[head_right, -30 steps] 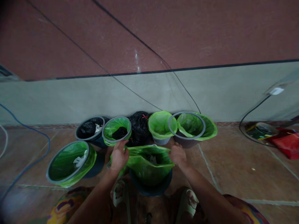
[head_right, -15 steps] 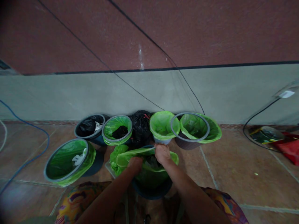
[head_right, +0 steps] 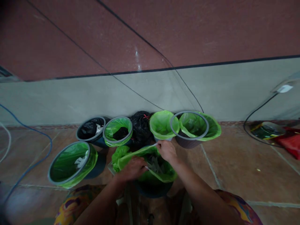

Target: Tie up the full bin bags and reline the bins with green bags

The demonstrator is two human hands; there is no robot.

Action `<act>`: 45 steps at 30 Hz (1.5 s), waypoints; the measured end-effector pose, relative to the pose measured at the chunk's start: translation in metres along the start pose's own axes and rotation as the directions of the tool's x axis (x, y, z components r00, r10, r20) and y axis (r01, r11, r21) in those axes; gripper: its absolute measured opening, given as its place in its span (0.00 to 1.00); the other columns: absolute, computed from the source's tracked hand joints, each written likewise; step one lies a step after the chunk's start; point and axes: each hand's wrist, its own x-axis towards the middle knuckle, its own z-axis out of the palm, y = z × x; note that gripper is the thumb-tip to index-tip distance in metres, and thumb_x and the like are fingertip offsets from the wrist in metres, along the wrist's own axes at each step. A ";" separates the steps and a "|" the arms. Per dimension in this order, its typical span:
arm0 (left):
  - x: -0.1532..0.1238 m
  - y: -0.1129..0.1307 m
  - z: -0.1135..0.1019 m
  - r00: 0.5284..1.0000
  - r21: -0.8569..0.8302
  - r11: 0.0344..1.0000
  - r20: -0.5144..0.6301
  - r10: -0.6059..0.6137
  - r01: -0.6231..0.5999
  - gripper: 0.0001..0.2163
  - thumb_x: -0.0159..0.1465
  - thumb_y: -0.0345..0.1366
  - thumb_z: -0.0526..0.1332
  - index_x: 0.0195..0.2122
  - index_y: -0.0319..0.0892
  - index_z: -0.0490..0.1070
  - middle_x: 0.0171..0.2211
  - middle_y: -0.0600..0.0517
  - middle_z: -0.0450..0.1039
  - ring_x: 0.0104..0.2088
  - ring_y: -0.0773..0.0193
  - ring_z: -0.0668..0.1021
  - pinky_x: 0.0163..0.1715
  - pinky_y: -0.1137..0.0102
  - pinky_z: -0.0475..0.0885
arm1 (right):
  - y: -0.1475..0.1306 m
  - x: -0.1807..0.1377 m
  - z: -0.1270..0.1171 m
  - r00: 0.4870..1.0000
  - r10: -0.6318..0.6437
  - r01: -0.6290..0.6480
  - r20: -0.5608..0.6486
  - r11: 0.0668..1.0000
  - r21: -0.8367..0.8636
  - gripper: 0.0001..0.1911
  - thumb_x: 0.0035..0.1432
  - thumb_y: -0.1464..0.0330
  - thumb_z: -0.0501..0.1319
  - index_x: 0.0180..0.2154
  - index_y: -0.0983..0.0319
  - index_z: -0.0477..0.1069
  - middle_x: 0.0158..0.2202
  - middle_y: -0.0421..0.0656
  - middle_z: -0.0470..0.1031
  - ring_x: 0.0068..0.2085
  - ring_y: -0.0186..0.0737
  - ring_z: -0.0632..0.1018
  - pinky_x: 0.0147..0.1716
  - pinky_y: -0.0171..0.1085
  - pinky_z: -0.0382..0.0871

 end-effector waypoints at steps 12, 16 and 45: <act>-0.015 0.017 -0.034 0.978 -0.925 0.318 -0.194 0.077 -0.208 0.12 0.60 0.46 0.68 0.32 0.41 0.81 0.43 0.45 0.79 0.43 0.57 0.79 0.43 0.66 0.72 | -0.012 -0.012 -0.026 0.994 -0.049 0.079 -0.096 0.939 0.335 0.15 0.63 0.64 0.56 0.32 0.64 0.77 0.31 0.46 0.79 0.33 0.39 0.77 0.34 0.35 0.64; -0.021 0.021 -0.048 0.975 -0.944 0.254 -0.221 -0.008 -0.212 0.12 0.57 0.46 0.71 0.31 0.41 0.81 0.43 0.44 0.80 0.43 0.56 0.79 0.41 0.66 0.72 | -0.016 -0.015 -0.029 0.988 -0.092 0.130 -0.128 0.936 0.327 0.14 0.63 0.64 0.57 0.33 0.64 0.78 0.33 0.45 0.80 0.33 0.38 0.76 0.35 0.35 0.63; 0.000 0.018 -0.046 0.854 -0.861 0.391 -0.444 -0.269 -0.325 0.17 0.62 0.48 0.64 0.46 0.43 0.81 0.58 0.44 0.73 0.61 0.51 0.72 0.62 0.57 0.66 | -0.041 -0.035 -0.003 0.958 -0.252 -0.013 0.140 0.447 0.895 0.22 0.56 0.48 0.63 0.28 0.62 0.71 0.22 0.36 0.68 0.22 0.29 0.68 0.22 0.31 0.63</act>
